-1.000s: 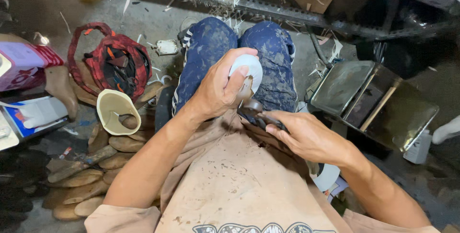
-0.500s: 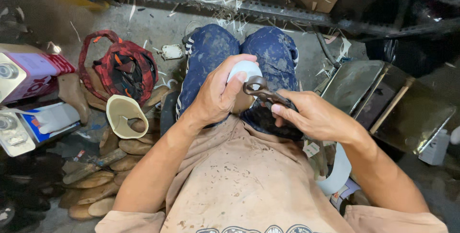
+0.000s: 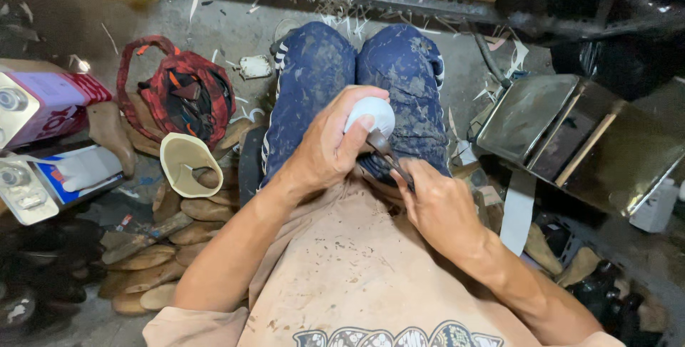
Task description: The person uses pincers to pull leather over a shoe last and taps it with a hammer to shape the shoe, handling various shoe components in a workshop.
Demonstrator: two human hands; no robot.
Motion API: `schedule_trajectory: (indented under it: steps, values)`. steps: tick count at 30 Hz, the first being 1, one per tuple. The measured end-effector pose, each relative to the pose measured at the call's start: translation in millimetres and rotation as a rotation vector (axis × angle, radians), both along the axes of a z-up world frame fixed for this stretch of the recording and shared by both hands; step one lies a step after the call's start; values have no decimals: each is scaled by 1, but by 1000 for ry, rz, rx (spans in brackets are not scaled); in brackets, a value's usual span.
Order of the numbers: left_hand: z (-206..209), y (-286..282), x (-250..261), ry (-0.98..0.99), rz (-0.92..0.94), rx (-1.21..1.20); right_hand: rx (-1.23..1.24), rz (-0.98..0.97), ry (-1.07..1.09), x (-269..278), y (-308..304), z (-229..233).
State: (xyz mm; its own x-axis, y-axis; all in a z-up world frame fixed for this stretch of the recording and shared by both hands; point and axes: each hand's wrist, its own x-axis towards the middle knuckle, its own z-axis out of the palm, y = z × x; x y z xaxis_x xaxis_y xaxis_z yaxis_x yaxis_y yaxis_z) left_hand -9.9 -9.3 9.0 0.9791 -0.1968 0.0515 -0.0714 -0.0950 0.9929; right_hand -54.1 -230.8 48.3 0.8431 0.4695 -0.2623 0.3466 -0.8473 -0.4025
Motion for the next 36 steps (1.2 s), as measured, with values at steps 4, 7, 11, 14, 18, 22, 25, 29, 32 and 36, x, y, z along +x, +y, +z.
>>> schedule_trajectory:
  steps: [4,7,11,14,18,22,25,29,32,36]
  values:
    - [5,-2,-11,1,-45,-56,223,-22,406,21,-11,16]
    - [0,6,-5,33,-139,-139,405,-53,570,37,2,18]
    - [-7,-1,-10,83,-28,-33,105,125,598,36,-11,32]
    - [-7,-6,-11,83,17,18,-120,333,612,50,-20,68]
    - [-5,-16,-11,77,96,9,143,68,-125,161,-51,41]
    - [14,-21,-8,88,141,30,-41,-40,-671,299,-64,-47]
    - [16,-22,-9,145,174,56,-116,-123,-858,334,-58,-74]
    - [12,-21,-10,64,220,60,221,-100,-758,286,-41,-34]
    - [13,-21,-8,60,209,51,428,-191,-395,206,-15,29]
    - [15,-22,-3,77,148,35,230,-159,124,129,-26,78]
